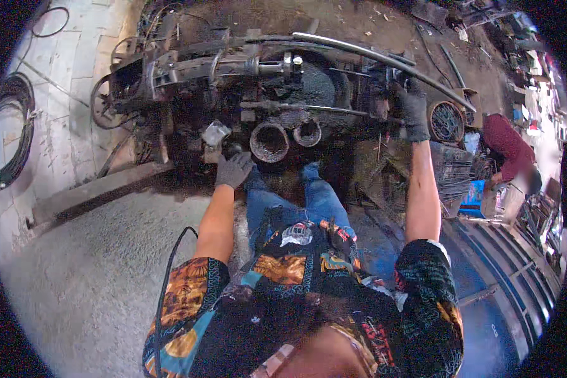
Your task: Use a manual pipe bending machine to shape a metal tube.
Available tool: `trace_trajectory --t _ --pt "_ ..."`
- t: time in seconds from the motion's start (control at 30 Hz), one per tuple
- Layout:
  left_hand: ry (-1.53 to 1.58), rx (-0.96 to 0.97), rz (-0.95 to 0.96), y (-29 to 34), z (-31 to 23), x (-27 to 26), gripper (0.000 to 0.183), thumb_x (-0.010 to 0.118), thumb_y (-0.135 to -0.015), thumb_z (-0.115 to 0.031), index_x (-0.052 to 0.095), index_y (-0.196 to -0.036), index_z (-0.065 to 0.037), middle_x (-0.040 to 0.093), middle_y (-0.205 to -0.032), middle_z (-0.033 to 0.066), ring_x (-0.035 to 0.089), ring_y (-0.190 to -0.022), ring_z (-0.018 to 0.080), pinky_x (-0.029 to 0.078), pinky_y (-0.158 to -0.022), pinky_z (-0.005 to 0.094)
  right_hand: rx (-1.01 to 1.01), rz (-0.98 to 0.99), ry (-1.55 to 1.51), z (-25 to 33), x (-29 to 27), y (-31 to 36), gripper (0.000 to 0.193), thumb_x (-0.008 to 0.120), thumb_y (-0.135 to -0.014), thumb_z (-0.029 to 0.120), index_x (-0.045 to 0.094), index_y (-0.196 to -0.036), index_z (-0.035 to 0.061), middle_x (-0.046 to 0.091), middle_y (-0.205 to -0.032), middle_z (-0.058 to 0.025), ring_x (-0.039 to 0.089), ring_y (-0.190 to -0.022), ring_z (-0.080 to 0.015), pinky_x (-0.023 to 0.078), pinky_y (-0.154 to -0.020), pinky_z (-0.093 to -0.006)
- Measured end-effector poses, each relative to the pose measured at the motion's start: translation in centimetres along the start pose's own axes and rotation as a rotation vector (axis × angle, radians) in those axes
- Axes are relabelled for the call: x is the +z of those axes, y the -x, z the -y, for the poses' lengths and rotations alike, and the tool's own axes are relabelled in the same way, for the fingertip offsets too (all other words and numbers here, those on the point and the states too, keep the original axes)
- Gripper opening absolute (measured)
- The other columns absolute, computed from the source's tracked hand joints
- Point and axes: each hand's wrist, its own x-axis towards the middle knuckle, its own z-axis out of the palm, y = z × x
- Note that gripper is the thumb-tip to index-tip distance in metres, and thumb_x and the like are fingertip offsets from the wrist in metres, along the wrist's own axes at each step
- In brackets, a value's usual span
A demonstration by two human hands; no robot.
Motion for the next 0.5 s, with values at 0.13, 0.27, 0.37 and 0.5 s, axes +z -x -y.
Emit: trace_trajectory --t 0.13,0.27,0.37,0.5 --pt "0.087 -0.232 -0.337 -4.2 1.4 8.8 0.064 0.034 -0.102 -0.06 0.048 -0.152 -0.023 0.051 -0.156 0.005 0.047 -0.143 0.0271 0.029 -0.12 0.0515 0.013 -0.092 0.156 -0.3 0.7 0.1 0.035 0.075 -0.093 0.026 0.067 -0.115 0.0002 0.074 -0.101 -0.0098 0.066 -0.088 -0.0205 0.053 -0.078 -0.0399" --pt "0.405 -0.642 -0.18 -5.7 2.3 10.7 0.061 0.038 -0.101 -0.061 0.053 -0.143 -0.019 0.056 -0.146 0.0084 0.053 -0.134 0.029 0.037 -0.113 0.0495 -0.021 -0.089 0.11 0.5 1.4 -0.3 0.042 0.076 -0.093 0.03 0.065 -0.122 0.0015 0.074 -0.106 -0.0151 0.068 -0.091 -0.0236 0.053 -0.078 -0.0408" --pt "0.345 -0.788 -0.079 -5.4 1.9 6.3 0.056 0.039 -0.102 -0.059 0.058 -0.134 -0.016 0.061 -0.138 0.0095 0.057 -0.127 0.0281 0.04 -0.109 0.0487 -0.247 -0.162 0.06 0.4 1.8 -0.7 0.05 0.077 -0.092 0.024 0.061 -0.134 0.0026 0.073 -0.113 -0.0116 0.066 -0.098 -0.0183 0.054 -0.083 -0.0381" --pt "0.152 -0.881 0.089 -3.1 0.8 -3.0 0.053 0.04 -0.103 -0.056 0.064 -0.123 -0.013 0.067 -0.126 0.0109 0.063 -0.118 0.027 0.045 -0.103 0.0475 -0.013 -0.053 -0.186 -0.8 2.2 -0.7 0.061 0.076 -0.091 0.012 0.053 -0.146 0.0038 0.069 -0.125 -0.0078 0.063 -0.106 -0.0181 0.052 -0.092 -0.0345"
